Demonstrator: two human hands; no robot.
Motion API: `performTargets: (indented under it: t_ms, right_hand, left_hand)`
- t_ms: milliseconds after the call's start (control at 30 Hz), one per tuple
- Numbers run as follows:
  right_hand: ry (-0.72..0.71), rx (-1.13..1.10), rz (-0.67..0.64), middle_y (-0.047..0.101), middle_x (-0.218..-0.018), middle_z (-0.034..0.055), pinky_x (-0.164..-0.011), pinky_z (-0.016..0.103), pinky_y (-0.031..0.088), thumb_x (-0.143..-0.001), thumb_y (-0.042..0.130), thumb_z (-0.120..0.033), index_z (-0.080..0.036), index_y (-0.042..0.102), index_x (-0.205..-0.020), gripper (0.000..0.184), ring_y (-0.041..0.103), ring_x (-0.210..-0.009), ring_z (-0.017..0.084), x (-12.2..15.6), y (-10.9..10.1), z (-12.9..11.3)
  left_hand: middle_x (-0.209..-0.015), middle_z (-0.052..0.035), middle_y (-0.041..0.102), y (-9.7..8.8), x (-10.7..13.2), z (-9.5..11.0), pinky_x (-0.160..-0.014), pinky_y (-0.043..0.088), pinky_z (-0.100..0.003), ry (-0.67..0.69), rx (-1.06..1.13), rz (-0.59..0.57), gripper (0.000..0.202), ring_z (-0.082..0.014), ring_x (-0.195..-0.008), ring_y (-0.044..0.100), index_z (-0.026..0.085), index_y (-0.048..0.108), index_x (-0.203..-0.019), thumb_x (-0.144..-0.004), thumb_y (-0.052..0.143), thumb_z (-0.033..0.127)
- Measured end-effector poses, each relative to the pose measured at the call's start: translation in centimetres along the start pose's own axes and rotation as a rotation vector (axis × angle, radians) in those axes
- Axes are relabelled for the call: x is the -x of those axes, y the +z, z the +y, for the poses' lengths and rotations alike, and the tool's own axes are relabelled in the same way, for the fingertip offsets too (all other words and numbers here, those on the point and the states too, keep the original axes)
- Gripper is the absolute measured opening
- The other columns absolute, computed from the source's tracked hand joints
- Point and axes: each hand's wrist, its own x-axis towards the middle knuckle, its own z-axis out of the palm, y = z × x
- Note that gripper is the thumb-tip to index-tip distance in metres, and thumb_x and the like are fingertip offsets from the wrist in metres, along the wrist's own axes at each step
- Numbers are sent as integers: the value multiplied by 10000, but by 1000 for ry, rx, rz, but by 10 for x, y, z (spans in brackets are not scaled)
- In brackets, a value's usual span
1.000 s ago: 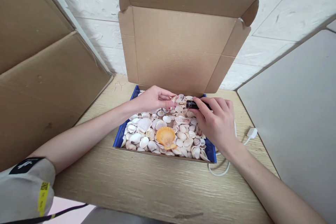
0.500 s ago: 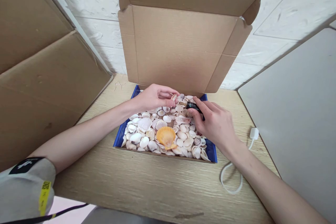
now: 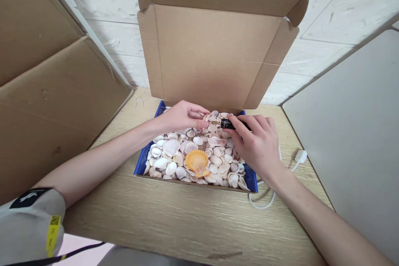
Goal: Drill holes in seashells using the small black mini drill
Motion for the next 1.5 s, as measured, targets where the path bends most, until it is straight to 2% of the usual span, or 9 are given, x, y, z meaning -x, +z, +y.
performTargets:
  t_ms: [133, 233, 500, 667, 800, 967, 1133, 1367, 1500]
  right_hand:
    - [-49, -20, 98, 693, -993, 69, -773, 354, 363, -859, 631, -227, -179, 616, -1125, 272, 540, -870, 205, 0, -1, 1]
    - [-54, -29, 127, 695, -974, 74, -769, 351, 363, -856, 632, -216, -168, 616, -1122, 270, 540, -863, 201, 0, -1, 1]
    - [68, -75, -93, 689, -857, 62, -654, 303, 389, -931, 516, -363, -131, 631, -1113, 316, 578, -731, 179, 2, 4, -1]
    - [102, -87, -129, 666, -730, 29, -565, 278, 336, -949, 468, -406, -144, 642, -1077, 339, 574, -639, 152, 1, 3, -6]
    - [40, -69, -74, 675, -774, 41, -626, 286, 363, -934, 513, -379, -139, 643, -1067, 303, 559, -689, 160, -1, 0, -6]
    - [-69, -48, 60, 700, -985, 65, -757, 341, 384, -890, 591, -284, -200, 611, -1160, 283, 563, -850, 191, 1, -4, -1]
    - [-118, -71, 132, 692, -1047, 64, -824, 370, 383, -855, 618, -193, -227, 575, -1212, 361, 567, -923, 199, 2, -7, -1]
    - [-75, -89, 85, 680, -1068, 65, -844, 383, 378, -869, 599, -204, -256, 568, -1247, 383, 554, -956, 207, 3, -5, 0]
    - [-73, -90, 54, 686, -1048, 71, -818, 363, 384, -882, 599, -247, -215, 597, -1190, 310, 551, -932, 205, 2, -3, 1]
  left_hand:
    - [-889, -70, 770, -2, 0, 0, -805, 557, -312, -43, 94, -107, 421, -166, -799, 718, 158, 687, -1126, -735, 770, 288]
    - [-885, -74, 765, -4, 0, 0, -781, 557, -288, 7, 162, -163, 355, -154, -783, 711, 151, 708, -1075, -752, 757, 292]
    - [-915, -75, 775, 0, 0, 1, -859, 567, -376, 91, 71, 28, 425, -210, -857, 726, 152, 714, -1080, -677, 798, 257]
    - [-929, -48, 768, 7, 0, -2, -868, 571, -385, 161, 77, 26, 427, -198, -851, 717, 157, 735, -1043, -636, 819, 259]
    - [-912, -40, 763, 7, 1, -2, -848, 568, -355, 139, 66, 21, 434, -171, -816, 707, 169, 725, -1072, -658, 811, 265]
    - [-830, -60, 738, 3, 3, 8, -756, 562, -290, 39, 137, -160, 272, -148, -754, 684, 142, 746, -949, -741, 760, 317]
    - [-813, -43, 710, 0, 4, 9, -750, 541, -258, 63, 163, -297, 246, -127, -738, 660, 150, 744, -839, -750, 751, 380]
    - [-785, -42, 719, 2, 3, 8, -707, 527, -250, 58, 105, -248, 274, -130, -701, 665, 148, 740, -873, -729, 766, 379]
    - [-815, -63, 750, 4, 2, 4, -740, 544, -287, 40, 17, -115, 294, -161, -747, 700, 141, 727, -944, -699, 789, 290]
